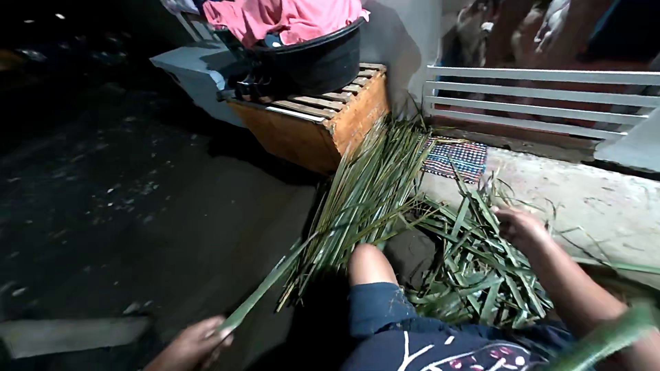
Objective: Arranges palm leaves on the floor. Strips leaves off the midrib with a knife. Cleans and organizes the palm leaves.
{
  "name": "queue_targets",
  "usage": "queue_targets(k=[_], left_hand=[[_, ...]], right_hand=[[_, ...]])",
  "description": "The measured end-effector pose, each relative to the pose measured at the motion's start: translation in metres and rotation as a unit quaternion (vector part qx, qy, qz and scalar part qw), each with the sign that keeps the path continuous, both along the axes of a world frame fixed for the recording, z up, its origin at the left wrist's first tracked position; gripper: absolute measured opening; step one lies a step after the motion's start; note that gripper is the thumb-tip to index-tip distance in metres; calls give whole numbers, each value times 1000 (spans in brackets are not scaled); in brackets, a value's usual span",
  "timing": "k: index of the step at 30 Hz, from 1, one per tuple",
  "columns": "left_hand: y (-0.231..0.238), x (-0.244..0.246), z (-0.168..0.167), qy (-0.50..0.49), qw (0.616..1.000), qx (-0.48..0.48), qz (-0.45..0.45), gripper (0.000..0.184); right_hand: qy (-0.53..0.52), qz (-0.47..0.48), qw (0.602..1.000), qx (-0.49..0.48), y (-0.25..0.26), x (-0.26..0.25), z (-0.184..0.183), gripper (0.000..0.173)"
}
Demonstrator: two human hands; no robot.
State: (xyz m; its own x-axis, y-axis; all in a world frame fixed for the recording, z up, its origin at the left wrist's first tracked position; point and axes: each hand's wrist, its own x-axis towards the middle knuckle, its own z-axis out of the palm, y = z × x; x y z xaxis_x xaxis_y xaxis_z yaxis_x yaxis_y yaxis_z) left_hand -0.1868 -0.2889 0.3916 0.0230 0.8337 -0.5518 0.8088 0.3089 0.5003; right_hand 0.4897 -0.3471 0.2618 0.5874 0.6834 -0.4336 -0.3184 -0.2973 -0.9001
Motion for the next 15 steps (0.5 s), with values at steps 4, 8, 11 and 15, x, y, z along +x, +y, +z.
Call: queue_targets(k=[4, 8, 11, 15], left_hand=[[10, 117, -17, -85, 995, 35, -28, 21], [10, 215, -38, -114, 983, 17, -140, 28], [10, 269, -49, -89, 981, -6, -173, 27], [9, 311, -71, -15, 975, 62, -212, 41]], right_hand=[[11, 171, 985, 3, 3, -89, 7, 42], [36, 349, 935, 50, -15, -161, 28, 49], [31, 411, 907, 86, -27, -187, 37, 52], [74, 397, 912, 74, -33, -191, 40, 59]])
